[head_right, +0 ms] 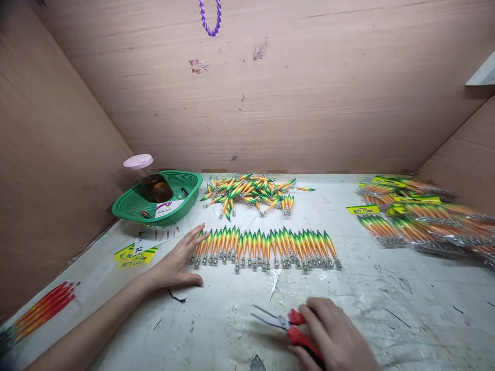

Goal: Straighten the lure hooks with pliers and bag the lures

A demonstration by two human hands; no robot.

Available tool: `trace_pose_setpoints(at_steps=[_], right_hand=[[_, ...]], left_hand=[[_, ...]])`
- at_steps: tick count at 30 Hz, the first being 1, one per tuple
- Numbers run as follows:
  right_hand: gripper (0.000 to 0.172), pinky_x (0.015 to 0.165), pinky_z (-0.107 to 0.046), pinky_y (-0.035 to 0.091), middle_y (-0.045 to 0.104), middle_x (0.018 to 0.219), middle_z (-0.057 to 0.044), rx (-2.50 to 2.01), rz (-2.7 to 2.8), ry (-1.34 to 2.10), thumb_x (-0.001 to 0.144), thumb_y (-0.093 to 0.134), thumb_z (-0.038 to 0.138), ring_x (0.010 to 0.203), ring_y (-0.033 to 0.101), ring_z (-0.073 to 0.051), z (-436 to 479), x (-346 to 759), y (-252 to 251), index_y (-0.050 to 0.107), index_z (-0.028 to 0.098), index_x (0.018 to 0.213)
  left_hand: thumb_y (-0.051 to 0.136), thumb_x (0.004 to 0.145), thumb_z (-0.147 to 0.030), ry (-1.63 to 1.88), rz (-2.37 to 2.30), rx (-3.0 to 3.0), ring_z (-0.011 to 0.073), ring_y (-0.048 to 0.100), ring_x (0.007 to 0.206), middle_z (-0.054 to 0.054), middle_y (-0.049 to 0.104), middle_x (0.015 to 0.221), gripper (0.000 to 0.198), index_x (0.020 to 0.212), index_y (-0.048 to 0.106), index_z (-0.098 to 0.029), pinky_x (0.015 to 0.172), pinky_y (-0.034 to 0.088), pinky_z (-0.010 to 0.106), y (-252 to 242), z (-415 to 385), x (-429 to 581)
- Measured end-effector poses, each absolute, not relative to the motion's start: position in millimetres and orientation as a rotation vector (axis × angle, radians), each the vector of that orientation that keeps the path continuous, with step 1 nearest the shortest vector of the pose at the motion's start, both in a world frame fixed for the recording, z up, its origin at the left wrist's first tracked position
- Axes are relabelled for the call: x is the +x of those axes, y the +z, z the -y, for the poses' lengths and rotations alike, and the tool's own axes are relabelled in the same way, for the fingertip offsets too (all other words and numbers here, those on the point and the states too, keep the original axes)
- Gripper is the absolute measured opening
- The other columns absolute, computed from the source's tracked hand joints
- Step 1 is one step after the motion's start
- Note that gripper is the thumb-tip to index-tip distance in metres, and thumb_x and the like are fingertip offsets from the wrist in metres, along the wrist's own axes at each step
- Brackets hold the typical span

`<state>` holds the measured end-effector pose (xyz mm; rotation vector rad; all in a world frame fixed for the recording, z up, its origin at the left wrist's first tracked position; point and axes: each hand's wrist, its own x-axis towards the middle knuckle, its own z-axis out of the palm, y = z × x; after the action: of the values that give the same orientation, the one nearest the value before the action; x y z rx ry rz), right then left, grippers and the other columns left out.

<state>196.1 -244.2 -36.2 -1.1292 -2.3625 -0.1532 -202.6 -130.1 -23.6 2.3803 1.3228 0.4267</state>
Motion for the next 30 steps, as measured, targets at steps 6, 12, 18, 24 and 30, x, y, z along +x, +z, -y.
trace_pose_setpoints(at_steps=[6, 12, 18, 24, 30], right_hand=[[0.029, 0.101, -0.042, 0.04, 0.068, 0.091, -0.001, -0.909, 2.534, -0.147, 0.083, 0.07, 0.04, 0.086, 0.062, -0.022, 202, 97, -31, 0.059, 0.02, 0.102], [0.034, 0.096, -0.039, 0.032, 0.069, 0.105, -0.005, -0.941, 2.509, -0.209, 0.087, 0.066, 0.047, 0.098, 0.06, -0.024, 184, 37, -57, 0.059, 0.019, 0.106], [0.03, 0.096, -0.039, 0.029, 0.069, 0.103, -0.004, -1.001, 2.492, -0.187, 0.087, 0.067, 0.043, 0.101, 0.059, -0.025, 183, 24, -64, 0.058, 0.02, 0.105], [0.03, 0.091, -0.036, 0.032, 0.068, 0.103, -0.001, -1.057, 2.479, -0.11, 0.086, 0.069, 0.041, 0.095, 0.058, -0.022, 188, 33, -61, 0.056, 0.024, 0.108], [0.026, 0.093, -0.042, 0.032, 0.066, 0.108, -0.007, -1.176, 2.441, -0.153, 0.087, 0.067, 0.03, 0.1, 0.057, -0.027, 173, 37, -64, 0.057, 0.02, 0.109]], left_hand=[[0.088, 0.059, -0.051, 0.371, -1.32, 2.385, 0.0404, 0.007, 0.151, 0.022, 0.006, 0.164, 0.12, 0.155, 0.021, -0.024, 0.118, 0.019, 0.061, -29, 130, -206], [0.062, 0.083, -0.024, 0.425, -1.28, 2.243, 0.0319, 0.019, 0.15, 0.016, 0.018, 0.164, 0.083, 0.155, 0.021, -0.02, 0.12, 0.02, 0.053, -21, 136, -235], [0.047, 0.088, -0.019, 0.528, -1.317, 2.16, 0.0284, 0.033, 0.144, 0.014, 0.036, 0.157, 0.064, 0.15, 0.032, -0.017, 0.12, 0.025, 0.051, -23, 138, -243], [0.052, 0.087, -0.022, 0.532, -1.264, 2.168, 0.0288, 0.031, 0.145, 0.014, 0.036, 0.156, 0.066, 0.15, 0.031, -0.018, 0.12, 0.024, 0.051, -24, 139, -237], [0.055, 0.079, -0.013, 0.465, -1.223, 2.197, 0.0287, 0.018, 0.15, 0.017, 0.021, 0.161, 0.078, 0.151, 0.027, -0.016, 0.122, 0.019, 0.05, -26, 137, -223]])
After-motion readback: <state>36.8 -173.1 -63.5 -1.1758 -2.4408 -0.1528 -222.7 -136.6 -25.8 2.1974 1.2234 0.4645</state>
